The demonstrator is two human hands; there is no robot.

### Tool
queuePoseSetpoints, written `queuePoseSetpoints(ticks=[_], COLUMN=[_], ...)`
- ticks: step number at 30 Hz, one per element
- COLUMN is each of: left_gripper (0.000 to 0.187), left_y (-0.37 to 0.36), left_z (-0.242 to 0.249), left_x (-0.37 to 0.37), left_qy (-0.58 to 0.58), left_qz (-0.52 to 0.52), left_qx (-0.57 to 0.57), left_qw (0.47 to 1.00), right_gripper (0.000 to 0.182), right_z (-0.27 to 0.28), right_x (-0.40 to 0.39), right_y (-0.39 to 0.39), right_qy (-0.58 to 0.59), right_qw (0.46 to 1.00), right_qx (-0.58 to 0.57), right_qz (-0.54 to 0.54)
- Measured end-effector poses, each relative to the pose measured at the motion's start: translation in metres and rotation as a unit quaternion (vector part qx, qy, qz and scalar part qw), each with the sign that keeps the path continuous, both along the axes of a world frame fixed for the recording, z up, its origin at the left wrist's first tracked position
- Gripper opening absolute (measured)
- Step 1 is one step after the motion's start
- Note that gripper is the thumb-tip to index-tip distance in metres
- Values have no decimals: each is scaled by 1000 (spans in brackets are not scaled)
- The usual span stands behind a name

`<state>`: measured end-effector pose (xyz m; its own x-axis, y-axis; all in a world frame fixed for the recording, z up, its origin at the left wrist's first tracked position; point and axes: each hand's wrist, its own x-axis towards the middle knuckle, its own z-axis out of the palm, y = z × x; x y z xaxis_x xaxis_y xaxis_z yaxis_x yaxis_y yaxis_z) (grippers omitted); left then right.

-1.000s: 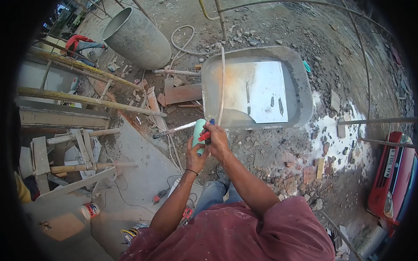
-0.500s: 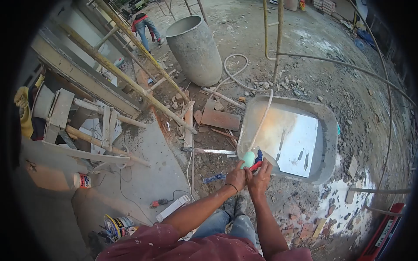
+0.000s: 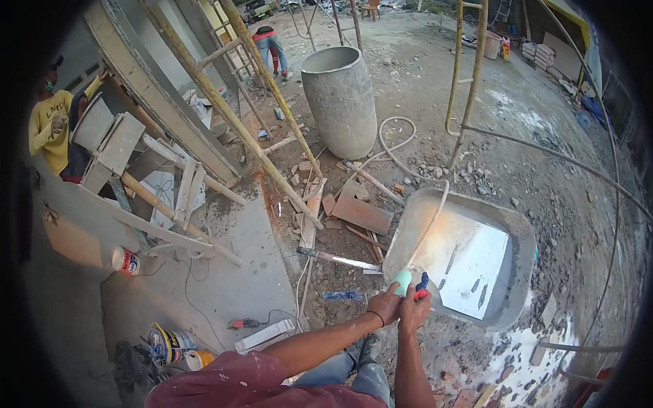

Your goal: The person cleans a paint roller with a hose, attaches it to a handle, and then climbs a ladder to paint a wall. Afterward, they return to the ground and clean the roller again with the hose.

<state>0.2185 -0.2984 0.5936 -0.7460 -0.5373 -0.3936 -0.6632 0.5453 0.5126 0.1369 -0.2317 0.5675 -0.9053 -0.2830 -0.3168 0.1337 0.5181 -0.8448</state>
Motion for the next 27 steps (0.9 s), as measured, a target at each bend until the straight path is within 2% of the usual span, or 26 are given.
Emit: queuePoseSetpoints(ticks=[1, 3, 4, 5, 6, 7, 9, 10, 11, 13, 14, 15, 18, 21, 22, 25, 27], left_gripper=[25, 24, 25, 26, 26, 28, 30, 30, 31, 31, 30, 30, 30, 29, 29, 28, 27], left_y=[-1, -6, -9, -11, -14, -17, -20, -20, -20, -19, -17, -17, -17, -13, -12, -12, -12], left_z=[-1, -5, -7, -9, -12, -15, -14, -10, -6, -3, -2, 0, 5, 6, 8, 13, 14], left_x=[3, 5, 6, 9, 11, 14, 17, 18, 19, 20, 21, 21, 21, 20, 19, 14, 12], left_qy=[-1, 0, -11, -22, -21, -10, 5, 5, 4, 17, 29, 27, 27, 57, 75, 102, 113], left_qz=[-8, -15, -10, -4, 0, -4, -3, -5, -8, 2, 12, 12, 15, 39, 52, 77, 81], left_qx=[1, 1, 7, 14, 15, 8, 2, 7, 12, 4, -6, -4, -8, -24, -36, -55, -52], left_qw=[1000, 1000, 1000, 1000, 1000, 1000, 1000, 1000, 1000, 1000, 999, 1000, 999, 997, 995, 990, 989], right_gripper=[38, 47, 47, 53, 60, 60, 65, 62, 62, 61, 58, 58, 48, 50, 47, 42, 36], right_z=[17, 47, 43, 35, 35, 34, 38, 45, 47, 54, 58, 62, 69, 67, 72, 77, 65], right_x=[6, 20, 14, 3, -5, -9, -18, -23, -28, -36, -41, -45, -51, -53, -57, -66, -73], right_y=[-2, -4, 1, 13, 19, 22, 25, 24, 22, 18, 16, 16, 13, 10, 7, 0, -3], right_qy=[1, 123, 123, 274, 413, 414, 432, 443, 443, 470, 495, 493, 558, 547, 564, 585, 584], right_qw=[1000, 982, 982, 951, 873, 872, 831, 813, 812, 767, 746, 747, 686, 695, 688, 668, 685], right_qx=[1, -134, -135, -100, -61, -61, -65, -13, -11, -8, -8, -7, 29, 40, 6, 3, -8], right_qz=[0, -46, -45, 105, 252, 256, 345, 377, 378, 436, 445, 446, 466, 465, 457, 460, 436])
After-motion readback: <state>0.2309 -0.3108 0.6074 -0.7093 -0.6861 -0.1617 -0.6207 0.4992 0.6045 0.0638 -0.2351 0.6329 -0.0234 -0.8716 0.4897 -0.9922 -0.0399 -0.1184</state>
